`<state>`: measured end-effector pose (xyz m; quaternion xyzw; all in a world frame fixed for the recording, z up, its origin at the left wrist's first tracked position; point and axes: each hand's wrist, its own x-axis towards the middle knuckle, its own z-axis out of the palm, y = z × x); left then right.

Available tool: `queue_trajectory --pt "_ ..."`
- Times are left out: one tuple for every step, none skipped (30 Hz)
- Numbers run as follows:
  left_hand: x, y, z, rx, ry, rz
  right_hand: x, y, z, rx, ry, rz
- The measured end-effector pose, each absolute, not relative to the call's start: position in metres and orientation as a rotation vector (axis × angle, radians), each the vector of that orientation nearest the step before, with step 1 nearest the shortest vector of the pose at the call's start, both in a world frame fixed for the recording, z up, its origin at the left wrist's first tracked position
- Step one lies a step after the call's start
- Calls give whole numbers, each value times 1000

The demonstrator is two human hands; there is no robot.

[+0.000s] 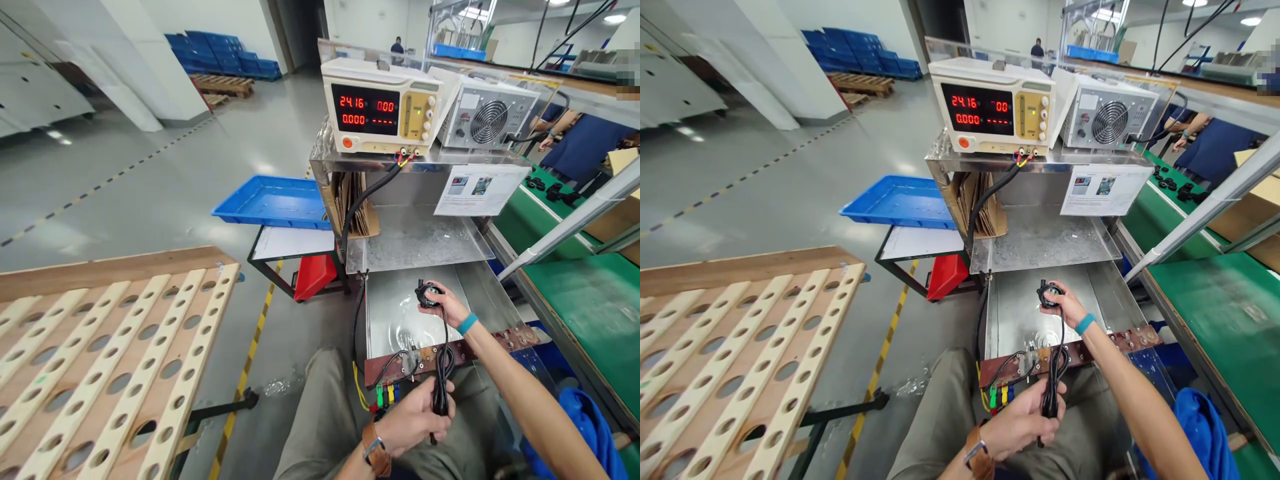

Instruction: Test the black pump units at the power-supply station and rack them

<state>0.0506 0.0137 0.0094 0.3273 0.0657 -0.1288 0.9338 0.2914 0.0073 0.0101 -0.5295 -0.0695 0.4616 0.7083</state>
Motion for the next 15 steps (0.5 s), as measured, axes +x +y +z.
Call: queue_trajectory --pt "53 25 15 620 113 -245 300 12 -5 -1201 -138 1056" --pt "58 38 20 593 95 -219 307 17 -20 -1213 -133 1095" --pt "64 51 24 591 83 -185 314 21 -34 -1216 -139 1137" --pt "72 64 25 618 83 -142 319 25 -48 -1212 -152 1175" --pt "81 77 24 666 99 -93 322 28 -60 -1204 -163 1206" --pt "91 89 21 726 139 -38 325 30 -72 -1198 -160 1233" --pt "100 99 15 792 200 15 326 32 -82 -1198 -141 1253" --pt "110 107 8 857 277 64 326 32 -90 -1210 -112 1270" --pt "118 113 0 918 358 105 325 33 -97 -1234 -78 1285" --pt "125 116 -8 967 436 134 324 33 -102 -1268 -45 1300" --pt "130 117 -16 1002 498 149 324 32 -106 -1308 -20 1312" --pt "134 117 -23 1028 541 154 324 31 -109 -1347 -6 1321" --pt "137 115 -29 1050 567 156 324 31 -111 -1377 -2 1327" --pt "138 113 -33 1073 581 160 324 30 -112 -1394 -5 1330" --pt "139 110 -35 1098 588 168 325 30 -113 -1402 -17 1334"
